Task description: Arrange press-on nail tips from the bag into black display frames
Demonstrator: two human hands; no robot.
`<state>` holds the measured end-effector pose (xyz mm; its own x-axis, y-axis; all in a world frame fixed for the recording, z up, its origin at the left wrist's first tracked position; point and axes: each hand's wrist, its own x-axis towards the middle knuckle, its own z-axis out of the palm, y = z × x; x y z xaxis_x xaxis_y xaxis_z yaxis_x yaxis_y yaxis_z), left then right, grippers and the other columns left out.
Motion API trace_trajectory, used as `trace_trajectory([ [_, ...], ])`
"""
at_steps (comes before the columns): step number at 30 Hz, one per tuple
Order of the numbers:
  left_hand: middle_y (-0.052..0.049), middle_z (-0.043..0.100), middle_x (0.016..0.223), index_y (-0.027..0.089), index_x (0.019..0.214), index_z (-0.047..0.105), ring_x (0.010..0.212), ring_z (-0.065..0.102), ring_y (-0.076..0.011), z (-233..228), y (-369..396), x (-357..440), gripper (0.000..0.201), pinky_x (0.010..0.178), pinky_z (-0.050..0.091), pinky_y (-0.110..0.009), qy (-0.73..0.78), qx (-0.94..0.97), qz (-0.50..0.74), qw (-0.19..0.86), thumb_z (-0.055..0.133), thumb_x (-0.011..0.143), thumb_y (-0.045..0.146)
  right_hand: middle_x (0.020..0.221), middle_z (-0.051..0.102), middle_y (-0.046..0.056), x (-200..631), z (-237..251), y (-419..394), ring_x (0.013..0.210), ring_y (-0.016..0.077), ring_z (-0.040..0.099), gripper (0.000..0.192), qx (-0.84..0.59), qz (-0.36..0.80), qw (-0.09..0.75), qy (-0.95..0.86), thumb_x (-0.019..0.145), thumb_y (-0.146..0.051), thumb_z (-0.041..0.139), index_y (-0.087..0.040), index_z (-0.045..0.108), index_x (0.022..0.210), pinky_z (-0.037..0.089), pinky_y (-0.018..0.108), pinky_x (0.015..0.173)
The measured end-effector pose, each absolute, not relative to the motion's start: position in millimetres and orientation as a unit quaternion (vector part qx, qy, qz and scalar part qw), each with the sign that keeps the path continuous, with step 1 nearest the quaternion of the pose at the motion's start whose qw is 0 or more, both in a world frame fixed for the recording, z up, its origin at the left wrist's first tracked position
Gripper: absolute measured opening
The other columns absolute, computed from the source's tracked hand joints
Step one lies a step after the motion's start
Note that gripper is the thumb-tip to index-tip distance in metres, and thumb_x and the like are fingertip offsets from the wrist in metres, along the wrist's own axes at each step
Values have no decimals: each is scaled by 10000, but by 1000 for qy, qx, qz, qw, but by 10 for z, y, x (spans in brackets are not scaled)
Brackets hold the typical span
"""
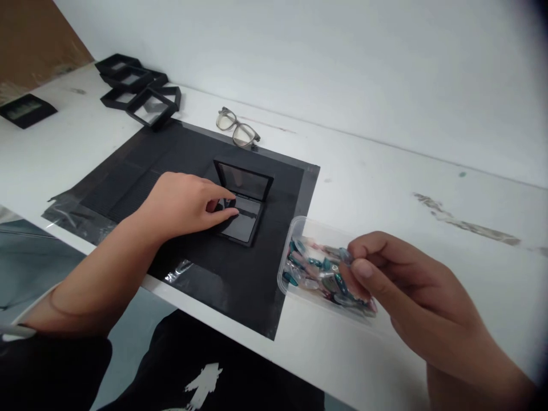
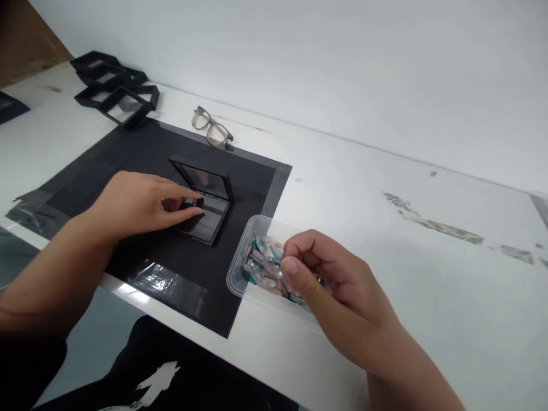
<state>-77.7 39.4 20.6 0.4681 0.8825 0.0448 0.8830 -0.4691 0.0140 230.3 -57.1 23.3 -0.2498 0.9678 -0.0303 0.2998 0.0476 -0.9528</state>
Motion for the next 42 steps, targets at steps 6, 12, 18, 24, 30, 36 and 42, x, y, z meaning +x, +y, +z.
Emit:
trace_trajectory([
  [6, 31, 739, 733, 318, 1128, 732, 673, 678, -118, 180, 260, -676, 296, 599, 437, -236, -402, -889, -218, -21, 625, 909, 486, 654, 552, -26, 2337, 218, -571, 555, 95, 466, 158, -483, 474, 329, -658, 963, -378, 602, -249, 609, 871, 357, 224, 467],
  [12, -30, 788, 878, 199, 1259, 656, 721, 702, -110, 91, -43, -282, 487, 656, 582, -208, -107, -853, -366, -356, 805, 798, 248, 625, 534, -21, 2278, 276, -592, 552, 101, 452, 220, -450, 479, 248, -712, 944, -389, 611, -240, 632, 784, 376, 217, 467],
  [18, -56, 772, 739, 165, 877, 761, 638, 698, -131, 113, -142, -162, 132, 591, 586, -234, -144, -804, -386, -428, 820, 760, 147, 617, 532, -45, 2202, 237, -609, 541, 79, 442, 241, -419, 504, 196, -730, 964, -385, 582, -235, 618, 780, 354, 196, 457],
  [24, -11, 689, 597, 159, 778, 705, 529, 627, -102, 94, -159, -176, 79, 512, 529, -212, -159, -810, -381, -417, 776, 746, 147, 617, 547, -49, 2167, 164, -614, 538, 82, 475, 193, -421, 480, 178, -749, 894, -359, 682, -227, 607, 775, 376, 206, 475],
  [30, 78, 582, 466, 223, 747, 633, 367, 509, -51, 86, -57, -262, 115, 384, 433, -171, -132, -766, -602, -184, 734, 778, 178, 561, 525, -41, 2231, 144, -596, 493, 103, 485, 236, -426, 299, 185, -834, 875, -263, 662, -230, 528, 683, 366, 236, 467],
  [36, 98, 528, 431, 213, 678, 554, 321, 465, -31, 137, 28, -349, 180, 345, 412, -148, -116, -758, -638, -74, 694, 777, 158, 606, 545, -5, 2618, 66, -415, 476, 114, 427, 205, -537, 128, 234, -800, 863, -359, 717, -244, 598, 742, 301, 268, 455],
  [42, 98, 591, 448, 252, 625, 611, 366, 526, -71, 302, -51, -527, 220, 386, 478, -211, -93, -868, -484, 65, 745, 786, 183, 673, 578, -7, 2236, 119, -522, 608, 139, 491, 147, -536, 79, 364, -758, 827, -328, 778, -268, 661, 892, 398, 301, 572],
])
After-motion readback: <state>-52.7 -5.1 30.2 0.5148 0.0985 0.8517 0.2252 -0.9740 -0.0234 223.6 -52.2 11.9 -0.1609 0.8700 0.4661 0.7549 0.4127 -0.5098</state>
